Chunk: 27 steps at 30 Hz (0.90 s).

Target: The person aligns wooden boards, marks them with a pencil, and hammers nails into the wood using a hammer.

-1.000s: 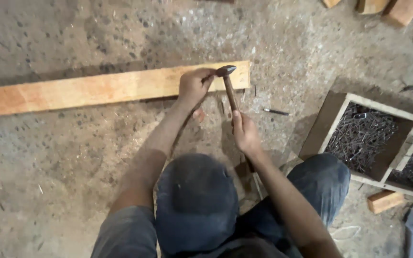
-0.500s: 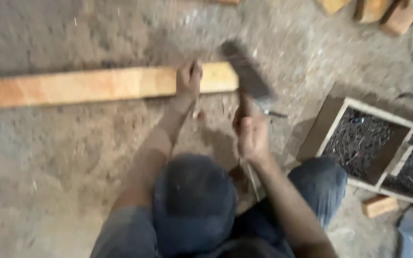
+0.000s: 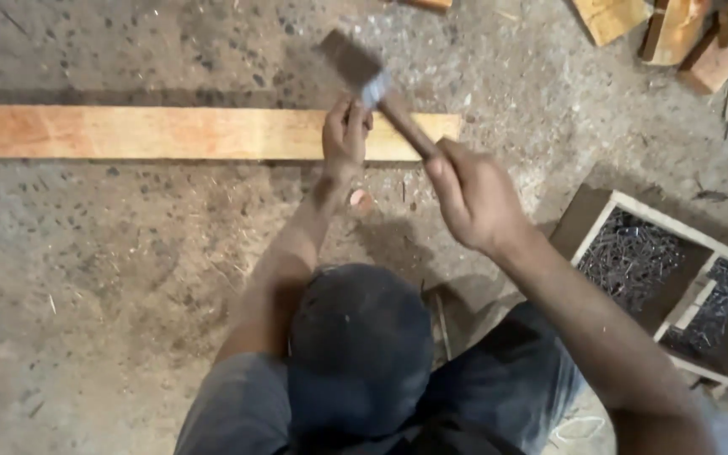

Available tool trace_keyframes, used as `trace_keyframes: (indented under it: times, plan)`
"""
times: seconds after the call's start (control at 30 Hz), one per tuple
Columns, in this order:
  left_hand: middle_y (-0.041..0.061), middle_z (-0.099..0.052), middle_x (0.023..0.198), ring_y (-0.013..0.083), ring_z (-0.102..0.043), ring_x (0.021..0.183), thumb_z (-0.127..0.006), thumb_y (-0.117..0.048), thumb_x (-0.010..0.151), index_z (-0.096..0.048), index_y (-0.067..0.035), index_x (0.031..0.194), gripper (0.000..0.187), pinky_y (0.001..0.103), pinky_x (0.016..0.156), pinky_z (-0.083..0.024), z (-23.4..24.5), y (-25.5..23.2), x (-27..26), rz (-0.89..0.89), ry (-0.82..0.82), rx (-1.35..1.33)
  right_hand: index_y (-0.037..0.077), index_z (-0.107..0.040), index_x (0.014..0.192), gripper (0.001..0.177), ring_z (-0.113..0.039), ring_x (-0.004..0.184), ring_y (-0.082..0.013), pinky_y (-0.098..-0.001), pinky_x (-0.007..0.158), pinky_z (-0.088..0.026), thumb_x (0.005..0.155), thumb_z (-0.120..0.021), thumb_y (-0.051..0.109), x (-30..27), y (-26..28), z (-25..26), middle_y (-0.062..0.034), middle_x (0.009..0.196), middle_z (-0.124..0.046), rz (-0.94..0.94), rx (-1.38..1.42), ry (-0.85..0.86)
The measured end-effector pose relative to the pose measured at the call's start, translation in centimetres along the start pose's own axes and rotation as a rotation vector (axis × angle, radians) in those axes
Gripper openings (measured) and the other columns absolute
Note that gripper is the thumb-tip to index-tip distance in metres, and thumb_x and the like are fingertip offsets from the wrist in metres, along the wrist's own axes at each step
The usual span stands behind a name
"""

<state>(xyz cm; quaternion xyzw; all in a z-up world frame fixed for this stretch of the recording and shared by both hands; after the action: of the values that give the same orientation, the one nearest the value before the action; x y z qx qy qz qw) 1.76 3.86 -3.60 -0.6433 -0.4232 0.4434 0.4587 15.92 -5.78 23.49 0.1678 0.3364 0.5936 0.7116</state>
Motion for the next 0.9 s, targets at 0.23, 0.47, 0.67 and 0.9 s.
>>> trace_keyframes:
  times: [0.23, 0.47, 0.67, 0.9]
  plan:
    - [-0.004, -0.059, 0.072, 0.0087, -0.053, 0.066, -0.056, -0.031, 0.108, -0.062, -0.008, 0.087, 0.032, 0.028, 0.061, -0.045, 0.7, 2.9, 1.3, -0.032, -0.081, -0.008, 0.006, -0.068, 0.097, 0.050, -0.066, 0.068, -0.0447, -0.0534, 0.060, -0.051, 0.106, -0.043, 0.048, 1.3, -7.8, -3.7, -0.0215, 0.073, -0.066, -0.389, -0.241, 0.301]
    - [-0.004, -0.050, 0.066, 0.0082, -0.043, 0.060, -0.054, -0.031, 0.107, -0.062, -0.009, 0.088, 0.030, 0.027, 0.055, -0.034, 0.3, -0.2, 0.1, 0.060, 0.001, -0.049, -0.001, -0.067, 0.091, 0.054, -0.066, 0.073, -0.0431, -0.0505, 0.069, -0.051, 0.107, -0.043, 0.045, -0.7, -10.5, -5.2, -0.0256, 0.075, -0.065, -0.017, 0.008, -0.004]
    - [-0.003, -0.053, 0.064, 0.0065, -0.051, 0.060, -0.054, -0.033, 0.107, -0.059, -0.009, 0.079, 0.038, 0.027, 0.056, -0.041, 0.1, -0.7, 0.5, -0.063, -0.007, 0.224, -0.001, -0.069, 0.090, 0.058, -0.066, 0.067, -0.0347, -0.0496, 0.069, -0.051, 0.107, -0.044, 0.049, 0.2, -7.1, -0.7, -0.0188, 0.067, -0.063, -0.309, -0.042, 0.073]
    - [0.002, -0.051, 0.064, 0.0100, -0.048, 0.059, -0.056, -0.031, 0.111, -0.055, -0.005, 0.077, 0.043, 0.028, 0.057, -0.038, 0.2, 2.0, 0.1, -0.046, 0.062, 0.165, 0.003, -0.066, 0.083, 0.063, -0.063, 0.062, -0.0206, -0.0371, 0.059, -0.047, 0.110, -0.039, 0.053, -5.5, -25.1, -17.6, -0.0072, 0.064, -0.062, -0.338, 0.164, 0.007]
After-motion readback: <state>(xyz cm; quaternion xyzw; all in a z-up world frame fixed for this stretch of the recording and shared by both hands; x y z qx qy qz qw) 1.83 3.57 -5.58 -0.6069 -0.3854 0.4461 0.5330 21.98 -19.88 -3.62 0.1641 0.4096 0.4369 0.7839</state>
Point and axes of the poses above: each hand's wrist, its own x-axis towards the middle knuckle, its own z-axis out of the back of the hand, y = z × x, the point moved 4 cm from there along x, towards the middle knuckle
